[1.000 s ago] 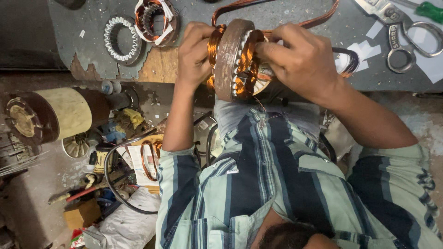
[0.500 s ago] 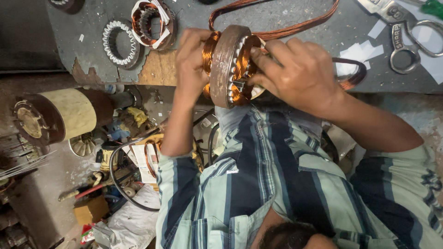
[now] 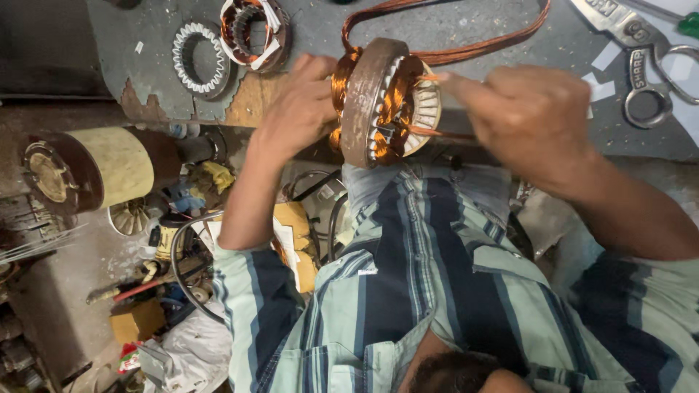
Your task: The person winds copper wire around a motor stator core, inserting white insulating strips between coil layers. They use a metal tool to press the wire into the slots and continue wrapping the wire around the core.
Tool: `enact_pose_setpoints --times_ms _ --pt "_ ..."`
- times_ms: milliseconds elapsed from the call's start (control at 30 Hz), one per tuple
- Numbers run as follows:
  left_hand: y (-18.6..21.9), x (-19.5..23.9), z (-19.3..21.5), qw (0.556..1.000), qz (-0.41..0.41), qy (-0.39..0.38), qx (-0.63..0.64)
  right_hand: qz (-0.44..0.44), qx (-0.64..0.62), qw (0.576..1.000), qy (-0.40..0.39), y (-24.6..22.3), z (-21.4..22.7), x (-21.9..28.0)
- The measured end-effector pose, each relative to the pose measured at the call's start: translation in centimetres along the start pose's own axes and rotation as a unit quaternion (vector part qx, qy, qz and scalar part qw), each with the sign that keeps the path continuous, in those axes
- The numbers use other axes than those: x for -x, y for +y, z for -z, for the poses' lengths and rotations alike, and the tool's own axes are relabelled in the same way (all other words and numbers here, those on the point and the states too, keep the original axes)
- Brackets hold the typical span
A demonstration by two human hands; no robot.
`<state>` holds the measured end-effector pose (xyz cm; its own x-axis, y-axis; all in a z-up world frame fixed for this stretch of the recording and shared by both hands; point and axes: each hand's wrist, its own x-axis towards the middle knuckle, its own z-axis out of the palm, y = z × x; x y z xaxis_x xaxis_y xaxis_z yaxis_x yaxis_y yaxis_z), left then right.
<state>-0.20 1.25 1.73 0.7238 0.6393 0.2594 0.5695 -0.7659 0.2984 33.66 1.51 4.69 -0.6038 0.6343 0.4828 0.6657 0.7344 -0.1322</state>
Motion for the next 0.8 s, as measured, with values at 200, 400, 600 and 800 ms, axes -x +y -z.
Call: enact_pose_setpoints --times_ms 200,400,600,800 --pt "-0.1 -1.8 1.6 0.999 -0.014 -0.045 -0.01 -0.052 -0.009 0.998 -0.033 1.6 2.0 3.2" --pt "-0.3 -1.5 1.2 0.999 -0.043 -0.003 0.007 -0.256 -0.402 0.879 -0.013 3.4 1.2 7.8" --pt "-1.0 -1.2 -0.2 0.994 -0.088 0.05 -0.05 -0.294 -0.914 0.237 0.149 3.4 -4.7 15.5" --pt "-1.4 0.3 -0.8 0.999 0.025 0.013 0.041 -0.382 -0.75 0.532 0.096 2.7 -4.5 16.2"
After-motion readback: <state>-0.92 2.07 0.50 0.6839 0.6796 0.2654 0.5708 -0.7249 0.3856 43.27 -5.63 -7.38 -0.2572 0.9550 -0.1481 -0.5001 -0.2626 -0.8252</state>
